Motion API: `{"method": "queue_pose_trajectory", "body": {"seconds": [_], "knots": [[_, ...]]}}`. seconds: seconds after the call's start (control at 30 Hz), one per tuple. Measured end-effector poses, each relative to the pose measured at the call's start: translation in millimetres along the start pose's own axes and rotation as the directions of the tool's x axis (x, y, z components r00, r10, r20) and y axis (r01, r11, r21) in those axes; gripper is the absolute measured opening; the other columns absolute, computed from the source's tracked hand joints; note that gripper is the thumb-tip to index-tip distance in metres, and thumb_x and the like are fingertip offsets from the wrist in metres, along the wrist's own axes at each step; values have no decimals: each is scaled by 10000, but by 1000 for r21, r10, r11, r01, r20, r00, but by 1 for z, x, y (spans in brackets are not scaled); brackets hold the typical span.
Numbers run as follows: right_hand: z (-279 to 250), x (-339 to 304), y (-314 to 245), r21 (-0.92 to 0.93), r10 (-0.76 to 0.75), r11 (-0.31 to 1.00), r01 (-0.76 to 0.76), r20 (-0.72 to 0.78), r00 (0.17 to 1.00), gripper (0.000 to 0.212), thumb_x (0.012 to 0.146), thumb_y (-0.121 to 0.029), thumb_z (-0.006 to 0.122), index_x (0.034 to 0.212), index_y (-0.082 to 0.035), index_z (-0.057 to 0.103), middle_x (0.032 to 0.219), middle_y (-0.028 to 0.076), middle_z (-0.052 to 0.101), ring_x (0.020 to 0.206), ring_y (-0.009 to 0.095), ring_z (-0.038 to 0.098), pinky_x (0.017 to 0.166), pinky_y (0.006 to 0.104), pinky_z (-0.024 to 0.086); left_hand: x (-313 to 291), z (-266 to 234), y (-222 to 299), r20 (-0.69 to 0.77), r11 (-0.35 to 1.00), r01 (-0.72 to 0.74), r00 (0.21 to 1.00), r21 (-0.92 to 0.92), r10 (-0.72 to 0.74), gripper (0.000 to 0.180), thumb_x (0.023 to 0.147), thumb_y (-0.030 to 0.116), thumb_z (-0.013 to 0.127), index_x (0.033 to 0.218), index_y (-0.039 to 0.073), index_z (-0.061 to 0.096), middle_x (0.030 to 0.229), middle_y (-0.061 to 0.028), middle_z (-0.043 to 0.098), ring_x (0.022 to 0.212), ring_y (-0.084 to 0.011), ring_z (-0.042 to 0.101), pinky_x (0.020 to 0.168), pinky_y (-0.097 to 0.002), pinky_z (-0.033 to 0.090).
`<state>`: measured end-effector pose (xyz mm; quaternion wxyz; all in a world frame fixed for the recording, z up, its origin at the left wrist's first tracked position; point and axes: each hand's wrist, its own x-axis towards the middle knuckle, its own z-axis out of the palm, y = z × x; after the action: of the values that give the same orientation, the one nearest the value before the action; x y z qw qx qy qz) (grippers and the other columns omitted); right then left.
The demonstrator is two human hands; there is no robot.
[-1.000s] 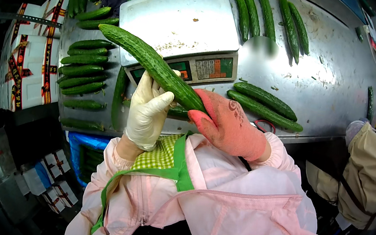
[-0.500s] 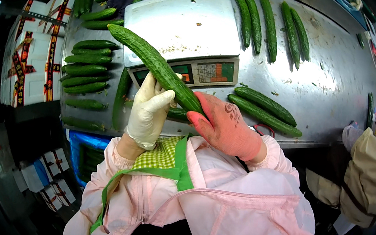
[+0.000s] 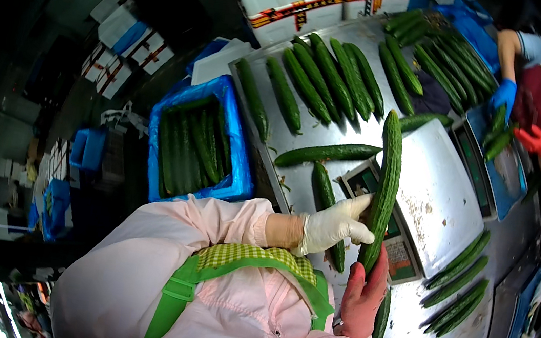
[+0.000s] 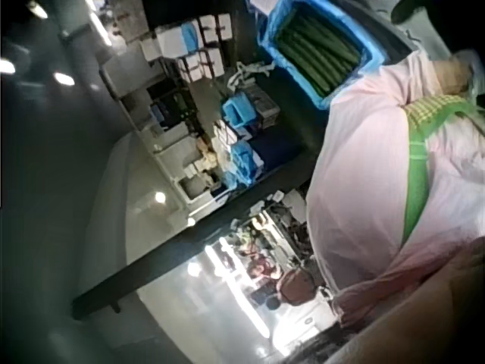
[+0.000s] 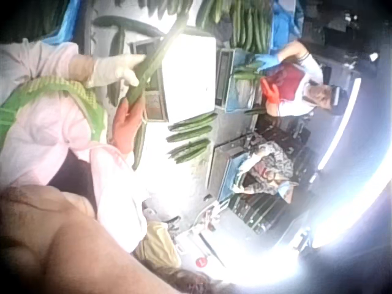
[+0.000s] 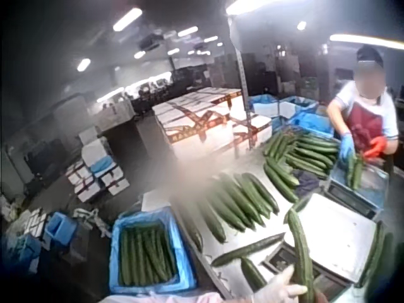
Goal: The person weighs cucumbers on a scale and places them into a blue plastic-lined crate.
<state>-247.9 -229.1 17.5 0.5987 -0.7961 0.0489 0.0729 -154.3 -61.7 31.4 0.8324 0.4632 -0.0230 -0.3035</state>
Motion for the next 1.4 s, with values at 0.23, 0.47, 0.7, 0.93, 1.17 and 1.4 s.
{"method": "queue_pose_trajectory", "body": {"seconds": [0.23, 0.47, 0.7, 0.93, 1.17, 1.4], "knots": [[17, 17, -4, -106, -147, 981, 160, 116, 982, 473, 996, -194, 491, 1387, 48, 382, 1203, 183, 566, 1026, 239, 572, 888, 317, 454, -15, -23, -3, -46, 997, -70, 996, 29, 72, 711, 760, 36, 591, 1425, 19, 340, 1132, -44, 532, 1043, -131, 502, 919, -268, 431], [73, 21, -20, 123, -250, 966, 229, 194, 949, 462, 979, -193, 491, 1357, 59, 405, 875, 74, 592, 652, 124, 514, 590, 253, 440, -73, -51, 11, -78, 938, -346, 935, 7, 345, 820, 762, 43, 577, 1498, 0, 218, 1326, -56, 454, 1230, -146, 410, 1085, -292, 301], [180, 4, -52, -43, -351, 911, 410, 441, 826, 484, 905, -115, 607, 1326, 68, 451, 929, 225, 644, 779, 346, 637, 727, 386, 508, -177, -113, 14, -468, 907, -420, 795, 34, 385, 510, 929, 244, 647, 1355, 21, 478, 1075, -38, 608, 1034, -128, 562, 948, -273, 424], [329, -50, -76, 9, -618, 675, 738, 553, 559, 589, 830, -122, 715, 1323, 66, 452, 911, 190, 625, 761, 345, 599, 687, 389, 479, -315, -197, 12, -713, 876, -480, 598, 47, 366, 527, 966, 443, 555, 1303, 39, 525, 933, -13, 619, 886, -104, 567, 841, -263, 451], [418, -89, -51, -166, -391, 775, 609, 632, 669, 488, 832, -123, 713, 1258, 25, 528, 993, 180, 620, 883, 351, 603, 773, 411, 484, -436, -310, -1, -912, 668, -733, 352, -129, 211, 526, 945, 492, 557, 1292, 101, 500, 813, 0, 556, 743, -170, 563, 729, -377, 506], [437, -81, -32, -202, -292, 861, 467, 556, 778, 438, 858, -97, 691, 1238, 47, 528, 1015, 184, 631, 946, 305, 629, 798, 364, 516, -501, -394, -42, -956, 514, -811, 287, -279, -67, 251, 945, 354, 613, 1020, 127, 535, 811, -19, 561, 725, -185, 552, 676, -352, 482]]}}
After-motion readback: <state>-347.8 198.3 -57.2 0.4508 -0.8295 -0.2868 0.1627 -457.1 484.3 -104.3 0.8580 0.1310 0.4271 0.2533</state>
